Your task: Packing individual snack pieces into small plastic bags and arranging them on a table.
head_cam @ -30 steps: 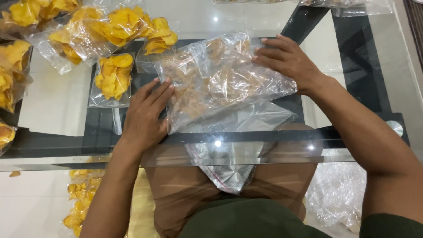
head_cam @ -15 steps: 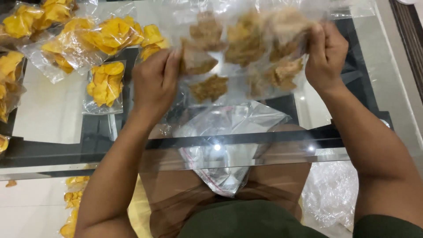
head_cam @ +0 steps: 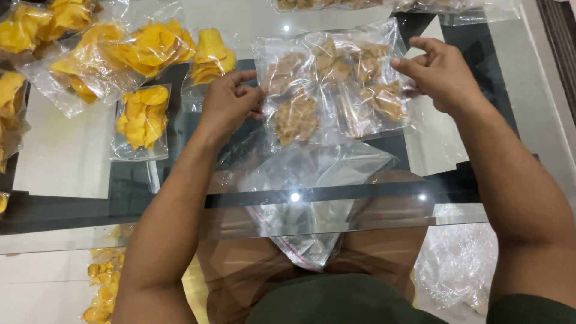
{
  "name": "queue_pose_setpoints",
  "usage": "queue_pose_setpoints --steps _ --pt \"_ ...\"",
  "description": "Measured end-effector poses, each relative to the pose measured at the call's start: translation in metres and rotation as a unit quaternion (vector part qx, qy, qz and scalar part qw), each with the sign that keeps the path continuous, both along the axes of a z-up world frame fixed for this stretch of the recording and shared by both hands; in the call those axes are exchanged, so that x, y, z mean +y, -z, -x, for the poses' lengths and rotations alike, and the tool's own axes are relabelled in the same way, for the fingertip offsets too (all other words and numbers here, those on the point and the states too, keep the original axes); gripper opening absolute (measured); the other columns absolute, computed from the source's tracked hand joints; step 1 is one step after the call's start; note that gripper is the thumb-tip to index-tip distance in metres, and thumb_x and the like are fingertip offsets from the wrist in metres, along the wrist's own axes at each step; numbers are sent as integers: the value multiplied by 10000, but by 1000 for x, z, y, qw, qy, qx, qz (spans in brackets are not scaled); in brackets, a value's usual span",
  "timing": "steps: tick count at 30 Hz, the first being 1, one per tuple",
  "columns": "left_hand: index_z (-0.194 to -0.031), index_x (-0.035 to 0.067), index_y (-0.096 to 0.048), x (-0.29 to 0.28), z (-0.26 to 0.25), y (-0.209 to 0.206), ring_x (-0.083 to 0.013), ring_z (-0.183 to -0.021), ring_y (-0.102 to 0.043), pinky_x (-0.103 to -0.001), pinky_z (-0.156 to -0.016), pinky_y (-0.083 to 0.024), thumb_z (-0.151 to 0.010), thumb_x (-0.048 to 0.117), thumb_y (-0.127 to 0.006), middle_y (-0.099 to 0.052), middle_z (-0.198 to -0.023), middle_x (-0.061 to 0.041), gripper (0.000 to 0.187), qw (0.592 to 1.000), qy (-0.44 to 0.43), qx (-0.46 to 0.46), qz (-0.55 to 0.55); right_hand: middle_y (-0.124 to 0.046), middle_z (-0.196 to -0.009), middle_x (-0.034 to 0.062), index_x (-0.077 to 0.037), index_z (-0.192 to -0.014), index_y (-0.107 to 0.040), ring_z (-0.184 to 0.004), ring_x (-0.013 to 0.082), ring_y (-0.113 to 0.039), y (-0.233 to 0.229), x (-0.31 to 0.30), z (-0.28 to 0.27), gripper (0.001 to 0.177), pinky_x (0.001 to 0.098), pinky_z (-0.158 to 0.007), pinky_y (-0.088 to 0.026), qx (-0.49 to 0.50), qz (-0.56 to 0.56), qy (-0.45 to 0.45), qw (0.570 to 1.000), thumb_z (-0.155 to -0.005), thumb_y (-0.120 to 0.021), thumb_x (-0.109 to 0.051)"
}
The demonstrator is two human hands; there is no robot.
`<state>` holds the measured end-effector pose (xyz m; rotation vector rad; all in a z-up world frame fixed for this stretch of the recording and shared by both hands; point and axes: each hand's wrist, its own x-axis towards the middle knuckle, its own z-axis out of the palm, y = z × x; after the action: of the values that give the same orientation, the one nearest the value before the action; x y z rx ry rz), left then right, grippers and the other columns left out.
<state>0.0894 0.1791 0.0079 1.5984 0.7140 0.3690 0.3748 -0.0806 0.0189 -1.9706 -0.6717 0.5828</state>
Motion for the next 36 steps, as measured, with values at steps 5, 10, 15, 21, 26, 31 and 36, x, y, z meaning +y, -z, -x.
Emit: queue_pose_setpoints --steps 5,10,15,21,26,31,36 --pt "-1390 -11 -581 -5 -1 -5 -106 -631 -733 -230 -605 -669 -897 128 -764 -734 -718 -13 545 999 -3 32 -22 -654 -836 30 -26 -1222 -648 -724 120 -631 -7 2 2 410 293 -629 -578 42 74 0 996 -913 -829 -225" --pt "-1255 39 -659 -7 -5 1 -85 -608 -718 -238 -540 -669 -865 93 -775 -752 -724 2 411 997 -37 36 -66 -695 -831 35 -107 -1000 -640 -685 113 -638 -2 3 9 187 243 -552 -481 63 64 -36 995 -936 -811 -148" --pt "-1267 72 -649 -10 -1 -4 -77 -618 -751 -265 -733 -609 -857 150 -775 -788 -743 33 435 990 -25 63 -127 -656 -1065 26 -129 -1186 -564 -929 139 -633 16 2 7 158 287 -750 -495 59 -25 -75 995 -1059 -649 -170" --pt "-1227 66 -692 0 -1 15 -129 -734 -740 -344 -781 -570 -835 206 -851 -737 -673 39 446 961 -41 28 -271 -618 -1055 21 -116 -1412 -547 -867 112 -572 -5 14 28 382 233 -679 -394 130 9 -43 991 -1039 -608 -174" --pt "-1301 62 -645 0 -2 22 -156 -713 -719 -368 -722 -570 -862 140 -778 -709 -719 35 465 943 -39 23 -330 -697 -1043 69 -72 -1117 -625 -954 164 -712 10 15 23 213 251 -820 -589 158 -22 -13 987 -935 -733 -48" --pt "-1275 76 -636 3 -2 33 -209 -698 -731 -405 -677 -561 -879 143 -817 -737 -754 -2 440 913 -27 17 -407 -721 -1127 100 -52 -1181 -614 -984 181 -710 12 13 30 252 282 -806 -559 125 -51 -43 990 -953 -717 -82" --pt "-1253 63 -639 3 -2 36 -266 -697 -731 -434 -598 -559 -884 83 -807 -747 -819 -74 407 881 -21 -22 -473 -698 -1189 81 -49 -1256 -634 -1073 180 -693 12 15 35 282 285 -961 -582 75 -93 -23 993 -981 -685 -77"
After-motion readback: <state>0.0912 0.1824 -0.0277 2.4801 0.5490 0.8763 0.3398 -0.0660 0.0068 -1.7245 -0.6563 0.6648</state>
